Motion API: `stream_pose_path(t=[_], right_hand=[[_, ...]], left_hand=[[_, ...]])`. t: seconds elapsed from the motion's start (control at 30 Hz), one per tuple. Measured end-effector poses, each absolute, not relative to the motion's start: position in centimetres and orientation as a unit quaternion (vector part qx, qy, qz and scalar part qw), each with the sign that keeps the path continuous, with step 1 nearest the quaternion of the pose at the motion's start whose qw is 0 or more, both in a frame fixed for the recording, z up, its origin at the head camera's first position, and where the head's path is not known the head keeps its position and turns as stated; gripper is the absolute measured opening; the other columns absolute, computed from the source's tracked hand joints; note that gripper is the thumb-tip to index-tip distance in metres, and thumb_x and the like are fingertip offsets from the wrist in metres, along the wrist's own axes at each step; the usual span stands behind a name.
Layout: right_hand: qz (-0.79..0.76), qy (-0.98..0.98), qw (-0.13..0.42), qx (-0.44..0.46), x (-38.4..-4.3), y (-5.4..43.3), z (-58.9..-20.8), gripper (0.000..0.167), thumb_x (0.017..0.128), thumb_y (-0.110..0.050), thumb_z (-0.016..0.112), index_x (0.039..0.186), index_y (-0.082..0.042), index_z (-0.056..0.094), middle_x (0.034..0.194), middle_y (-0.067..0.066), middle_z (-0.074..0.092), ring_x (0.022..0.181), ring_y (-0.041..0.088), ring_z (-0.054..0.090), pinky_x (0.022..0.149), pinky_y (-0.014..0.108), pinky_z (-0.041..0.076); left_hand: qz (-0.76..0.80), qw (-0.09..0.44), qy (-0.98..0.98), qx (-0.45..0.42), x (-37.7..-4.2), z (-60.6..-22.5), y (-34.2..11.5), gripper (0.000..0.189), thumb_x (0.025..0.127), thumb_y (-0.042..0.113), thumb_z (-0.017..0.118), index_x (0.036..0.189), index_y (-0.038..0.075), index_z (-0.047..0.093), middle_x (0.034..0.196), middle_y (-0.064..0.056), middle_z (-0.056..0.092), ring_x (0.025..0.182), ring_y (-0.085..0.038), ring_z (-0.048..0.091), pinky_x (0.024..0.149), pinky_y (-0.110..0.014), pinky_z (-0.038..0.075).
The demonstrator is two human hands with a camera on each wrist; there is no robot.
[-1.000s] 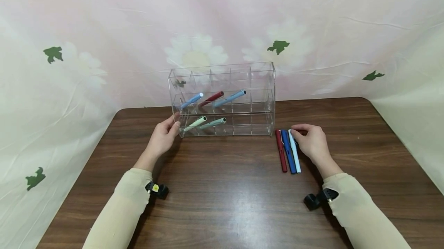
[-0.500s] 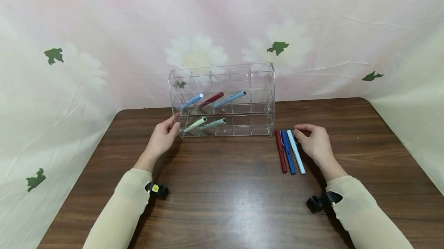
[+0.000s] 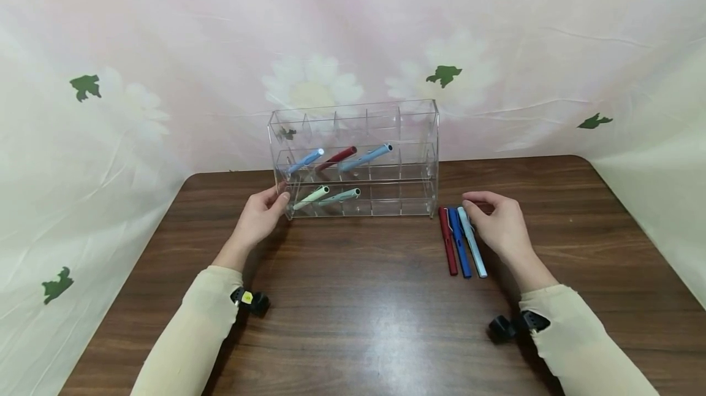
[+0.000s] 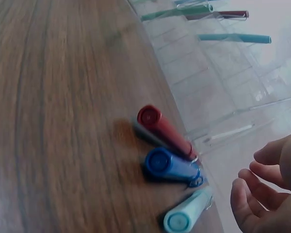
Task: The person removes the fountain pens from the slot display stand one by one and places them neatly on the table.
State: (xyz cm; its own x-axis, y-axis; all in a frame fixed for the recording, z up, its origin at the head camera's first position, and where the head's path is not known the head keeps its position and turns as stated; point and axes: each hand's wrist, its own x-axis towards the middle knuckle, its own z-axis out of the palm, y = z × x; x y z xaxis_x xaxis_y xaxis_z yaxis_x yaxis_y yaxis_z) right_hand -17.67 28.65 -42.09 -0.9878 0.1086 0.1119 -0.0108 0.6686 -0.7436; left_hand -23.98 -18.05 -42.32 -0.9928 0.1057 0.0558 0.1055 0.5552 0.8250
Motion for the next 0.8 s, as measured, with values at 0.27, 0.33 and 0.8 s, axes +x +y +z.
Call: stream_pose_path(t=[0.27, 0.33, 0.8], right_hand=[[0.412, -0.906, 0.097, -0.021, -17.2, 28.0, -41.5, 0.037, 0.110, -0.029, 0.064, 0.132, -0.001, 0.075, 0.110, 0.017, 0.076, 0.072, -0.002, 0.060, 0.059, 0.017, 0.053], [0.411, -0.906, 0.102, -0.021, -17.1, 28.0, -41.5, 0.037, 0.110, -0.030, 0.064, 0.131, -0.002, 0.075, 0.107, 0.011, 0.076, 0.073, -0.002, 0.059, 0.059, 0.018, 0.052], [0.415, -0.903, 0.110, -0.008, -17.0, 27.5, -41.2, 0.034, 0.110, -0.029, 0.065, 0.129, -0.003, 0.077, 0.114, 0.012, 0.077, 0.080, -0.006, 0.058, 0.064, 0.013, 0.051]], left_hand=[[0.468, 0.006, 0.882, 0.061, -23.8, -42.1, -17.8, 0.046, 0.113, 0.021, 0.053, 0.154, 0.000, 0.058, 0.141, -0.022, 0.071, 0.129, -0.033, 0.067, 0.114, -0.054, 0.054], [0.471, 0.006, 0.880, 0.060, -23.8, -42.1, -17.7, 0.046, 0.114, 0.022, 0.053, 0.154, 0.000, 0.058, 0.141, -0.022, 0.071, 0.127, -0.031, 0.067, 0.113, -0.053, 0.054], [0.476, 0.007, 0.878, 0.057, -23.8, -42.4, -17.9, 0.047, 0.114, 0.022, 0.053, 0.154, 0.000, 0.057, 0.142, -0.022, 0.070, 0.127, -0.032, 0.067, 0.114, -0.054, 0.054]])
